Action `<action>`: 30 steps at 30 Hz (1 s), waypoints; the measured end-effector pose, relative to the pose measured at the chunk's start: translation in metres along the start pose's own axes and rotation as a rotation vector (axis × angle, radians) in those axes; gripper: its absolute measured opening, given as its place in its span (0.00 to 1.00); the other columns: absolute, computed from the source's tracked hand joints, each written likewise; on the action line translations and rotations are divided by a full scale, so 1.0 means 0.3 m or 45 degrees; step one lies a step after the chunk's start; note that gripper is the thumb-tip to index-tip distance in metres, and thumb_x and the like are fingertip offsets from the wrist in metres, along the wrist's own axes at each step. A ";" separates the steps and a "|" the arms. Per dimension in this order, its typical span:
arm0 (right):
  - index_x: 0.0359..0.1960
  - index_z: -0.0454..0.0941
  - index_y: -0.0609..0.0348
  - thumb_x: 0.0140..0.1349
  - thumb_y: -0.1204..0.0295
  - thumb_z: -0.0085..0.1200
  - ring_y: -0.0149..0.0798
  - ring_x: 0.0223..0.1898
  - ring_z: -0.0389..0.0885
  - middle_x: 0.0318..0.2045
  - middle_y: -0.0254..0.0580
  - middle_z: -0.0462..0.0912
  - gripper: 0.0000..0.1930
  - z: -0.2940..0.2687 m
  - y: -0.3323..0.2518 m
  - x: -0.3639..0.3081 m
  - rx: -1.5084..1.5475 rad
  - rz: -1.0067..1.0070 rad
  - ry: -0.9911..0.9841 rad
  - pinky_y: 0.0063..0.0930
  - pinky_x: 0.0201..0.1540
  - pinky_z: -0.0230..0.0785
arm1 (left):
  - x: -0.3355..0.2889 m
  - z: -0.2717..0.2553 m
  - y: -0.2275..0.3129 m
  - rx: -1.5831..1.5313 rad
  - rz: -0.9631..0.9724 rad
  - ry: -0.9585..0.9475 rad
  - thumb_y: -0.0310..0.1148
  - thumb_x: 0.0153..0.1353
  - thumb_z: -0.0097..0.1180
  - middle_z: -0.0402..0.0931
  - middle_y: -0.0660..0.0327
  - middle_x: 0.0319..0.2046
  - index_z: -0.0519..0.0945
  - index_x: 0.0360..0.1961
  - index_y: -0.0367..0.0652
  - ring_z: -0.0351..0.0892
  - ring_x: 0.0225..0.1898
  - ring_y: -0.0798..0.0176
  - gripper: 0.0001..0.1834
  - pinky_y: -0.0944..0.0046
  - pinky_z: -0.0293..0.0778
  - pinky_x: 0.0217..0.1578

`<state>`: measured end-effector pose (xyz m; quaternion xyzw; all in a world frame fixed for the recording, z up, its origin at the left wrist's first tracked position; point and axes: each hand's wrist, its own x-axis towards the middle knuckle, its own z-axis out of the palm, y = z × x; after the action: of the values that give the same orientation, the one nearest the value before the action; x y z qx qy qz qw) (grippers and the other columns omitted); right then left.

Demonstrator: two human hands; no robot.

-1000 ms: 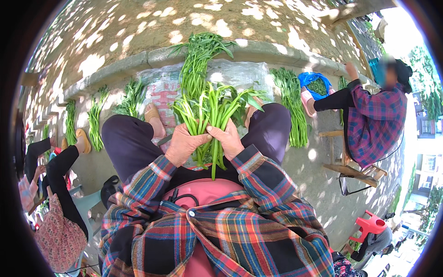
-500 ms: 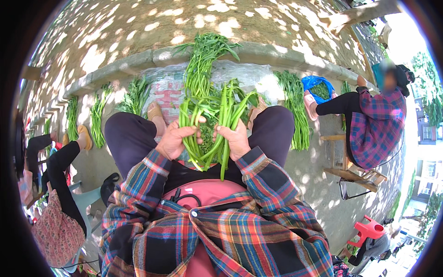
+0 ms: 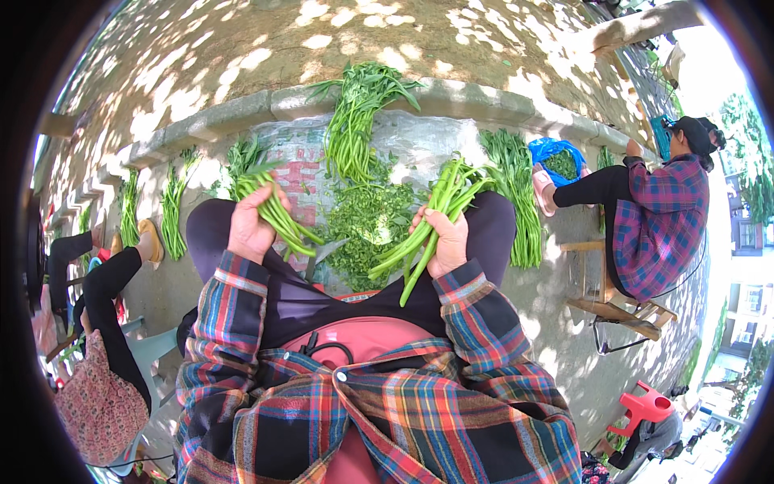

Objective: The person picks individual leaves and stems from a large bunch of long green vegetables by hand and places the stems into a separate pile on a plastic sheet.

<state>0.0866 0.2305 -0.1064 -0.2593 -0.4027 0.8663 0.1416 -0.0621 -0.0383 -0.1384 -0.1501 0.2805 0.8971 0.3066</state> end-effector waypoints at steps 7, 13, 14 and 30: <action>0.39 0.67 0.60 0.54 0.79 0.53 0.31 0.25 0.76 0.28 0.39 0.75 0.11 0.066 0.069 -0.019 -0.136 0.078 -0.089 0.25 0.27 0.72 | -0.141 0.211 -0.231 0.273 -0.369 -0.200 0.22 0.55 0.55 0.76 0.60 0.27 0.75 0.38 0.39 0.79 0.27 0.64 0.08 0.63 0.79 0.31; 0.47 0.66 0.63 0.56 0.77 0.52 0.33 0.32 0.78 0.36 0.39 0.76 0.16 0.083 0.112 -0.027 -0.228 -0.035 -0.189 0.26 0.35 0.74 | -0.110 0.247 -0.346 0.395 -0.077 -0.247 0.22 0.53 0.59 0.78 0.63 0.30 0.77 0.36 0.39 0.77 0.30 0.69 0.09 0.69 0.75 0.33; 0.47 0.66 0.63 0.56 0.77 0.53 0.33 0.32 0.78 0.36 0.39 0.76 0.17 0.091 0.102 -0.032 -0.210 -0.028 -0.203 0.25 0.36 0.73 | -0.105 0.244 -0.344 0.422 -0.072 -0.219 0.22 0.53 0.59 0.78 0.64 0.30 0.77 0.36 0.39 0.77 0.29 0.70 0.09 0.70 0.74 0.33; 0.47 0.67 0.64 0.54 0.80 0.52 0.31 0.28 0.75 0.31 0.38 0.75 0.18 0.095 0.105 -0.047 -0.243 0.266 -0.395 0.26 0.30 0.73 | -0.099 0.216 -0.291 0.484 -0.270 -0.122 0.26 0.58 0.54 0.76 0.59 0.27 0.73 0.41 0.38 0.76 0.24 0.65 0.09 0.66 0.75 0.26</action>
<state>0.0811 0.1862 -0.1105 -0.1753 -0.4710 0.8637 -0.0378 0.0098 0.0435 -0.1095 -0.0755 0.4124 0.7969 0.4350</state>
